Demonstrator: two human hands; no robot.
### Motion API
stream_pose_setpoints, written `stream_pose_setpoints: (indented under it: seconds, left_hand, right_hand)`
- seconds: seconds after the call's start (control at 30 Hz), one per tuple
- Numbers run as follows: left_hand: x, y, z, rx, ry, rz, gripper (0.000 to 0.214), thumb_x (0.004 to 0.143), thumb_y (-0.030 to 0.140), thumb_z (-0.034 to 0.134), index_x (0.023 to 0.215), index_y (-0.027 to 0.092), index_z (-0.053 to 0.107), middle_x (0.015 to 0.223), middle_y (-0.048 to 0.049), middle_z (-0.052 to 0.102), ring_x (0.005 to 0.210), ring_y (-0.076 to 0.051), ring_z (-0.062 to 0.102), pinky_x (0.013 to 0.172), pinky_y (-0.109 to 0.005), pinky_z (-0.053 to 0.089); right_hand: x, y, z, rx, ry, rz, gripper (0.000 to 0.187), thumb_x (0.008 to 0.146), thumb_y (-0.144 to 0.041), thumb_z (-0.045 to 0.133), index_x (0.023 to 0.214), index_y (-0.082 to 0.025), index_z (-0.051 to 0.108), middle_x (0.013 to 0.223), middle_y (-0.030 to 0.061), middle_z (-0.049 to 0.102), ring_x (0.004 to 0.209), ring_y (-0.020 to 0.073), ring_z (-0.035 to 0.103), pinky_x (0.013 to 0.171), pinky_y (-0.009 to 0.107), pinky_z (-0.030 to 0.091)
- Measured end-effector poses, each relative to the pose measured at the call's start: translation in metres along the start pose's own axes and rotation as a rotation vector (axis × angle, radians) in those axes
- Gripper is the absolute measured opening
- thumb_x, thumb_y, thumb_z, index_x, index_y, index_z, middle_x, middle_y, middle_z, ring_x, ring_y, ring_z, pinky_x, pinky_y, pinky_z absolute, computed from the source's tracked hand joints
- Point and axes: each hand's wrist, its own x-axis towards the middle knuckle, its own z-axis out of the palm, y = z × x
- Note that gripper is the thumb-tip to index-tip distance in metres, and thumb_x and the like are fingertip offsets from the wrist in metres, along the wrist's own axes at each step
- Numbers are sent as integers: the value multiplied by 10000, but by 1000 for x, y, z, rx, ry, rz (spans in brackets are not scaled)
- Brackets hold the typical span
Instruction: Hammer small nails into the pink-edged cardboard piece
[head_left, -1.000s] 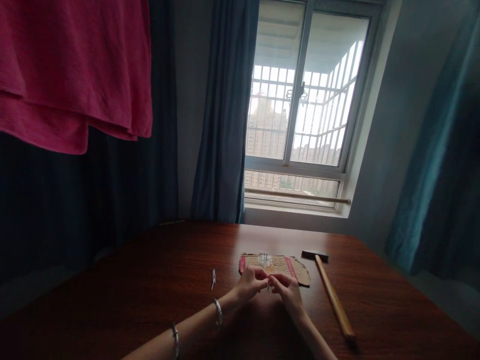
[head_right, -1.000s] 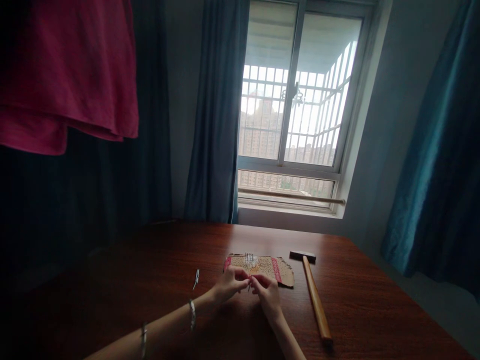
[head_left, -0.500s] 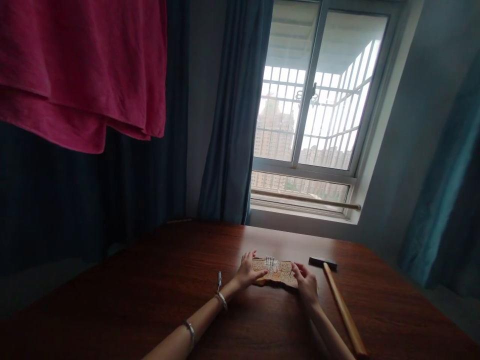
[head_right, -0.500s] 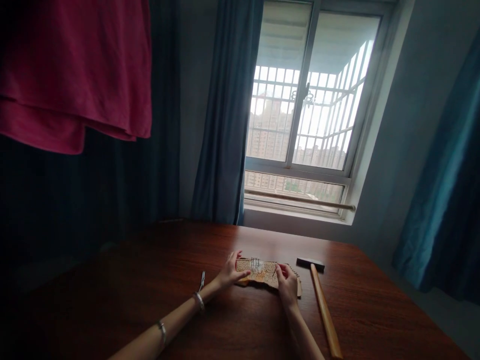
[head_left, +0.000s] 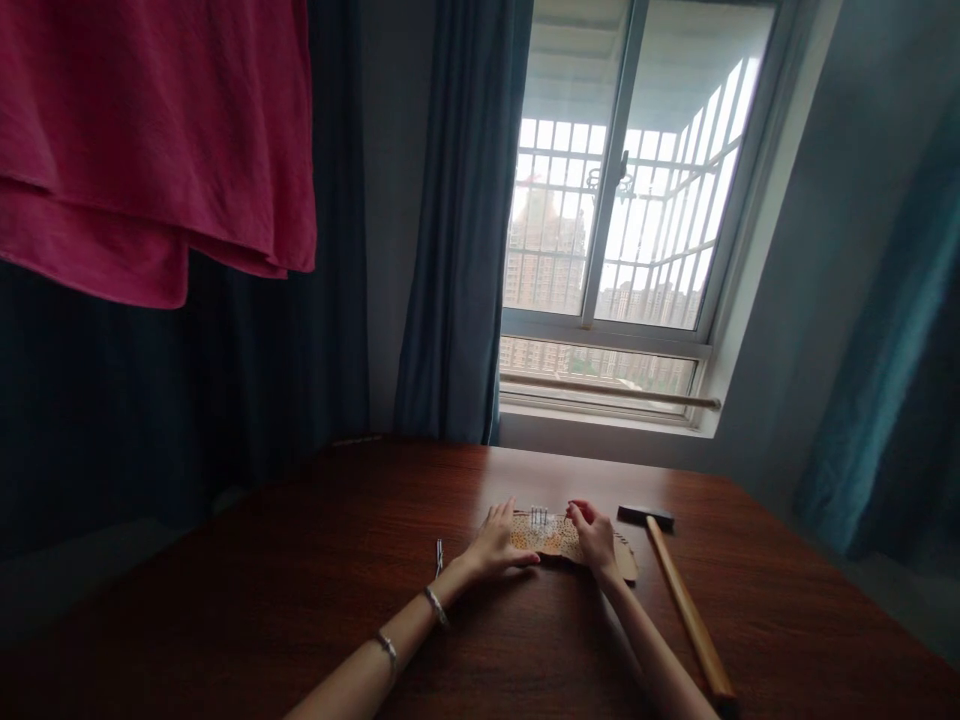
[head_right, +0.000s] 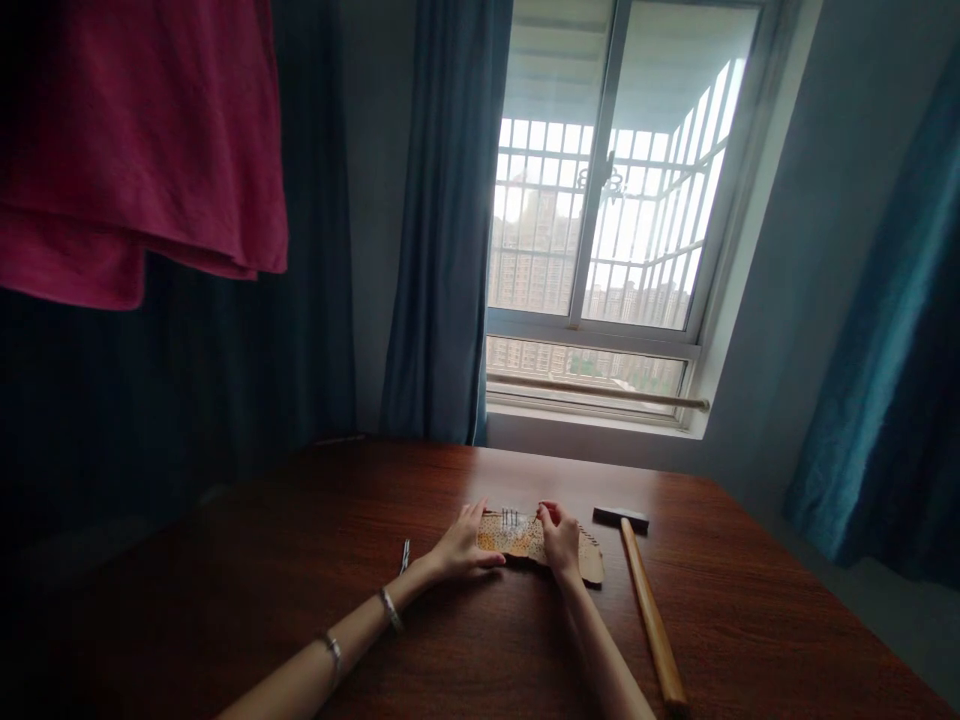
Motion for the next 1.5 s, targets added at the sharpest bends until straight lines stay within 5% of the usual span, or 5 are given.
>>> stream_pose_setpoints:
  seconds: [0.17, 0.57, 1.5]
  left_hand:
    - [2, -6, 0, 55, -32, 22, 1099, 490, 625, 701, 1368, 117, 279, 1398, -210, 305, 1306, -350, 238, 1063, -452, 226]
    - [6, -13, 2, 23, -18, 24, 1040, 467, 580, 734, 1337, 160, 347, 1304, -168, 434, 1247, -347, 344, 1036, -457, 279]
    - [2, -13, 2, -18, -3, 11, 1015, 473, 599, 719, 1315, 142, 383, 1288, -178, 454, 1195, -342, 403, 1018, -441, 302]
  right_hand:
    - [7, -5, 8, 3, -56, -31, 403, 720, -476, 535, 874, -132, 678, 793, 101, 708, 749, 236, 644, 715, 339, 478]
    - [10, -3, 19, -23, -171, -56, 263, 696, -376, 555, 786, -181, 708, 795, 69, 717, 753, 219, 641, 720, 326, 483]
    - [2, 13, 23, -95, -156, -100, 287, 748, -399, 495, 857, -202, 672, 782, 57, 708, 688, 208, 638, 634, 294, 465]
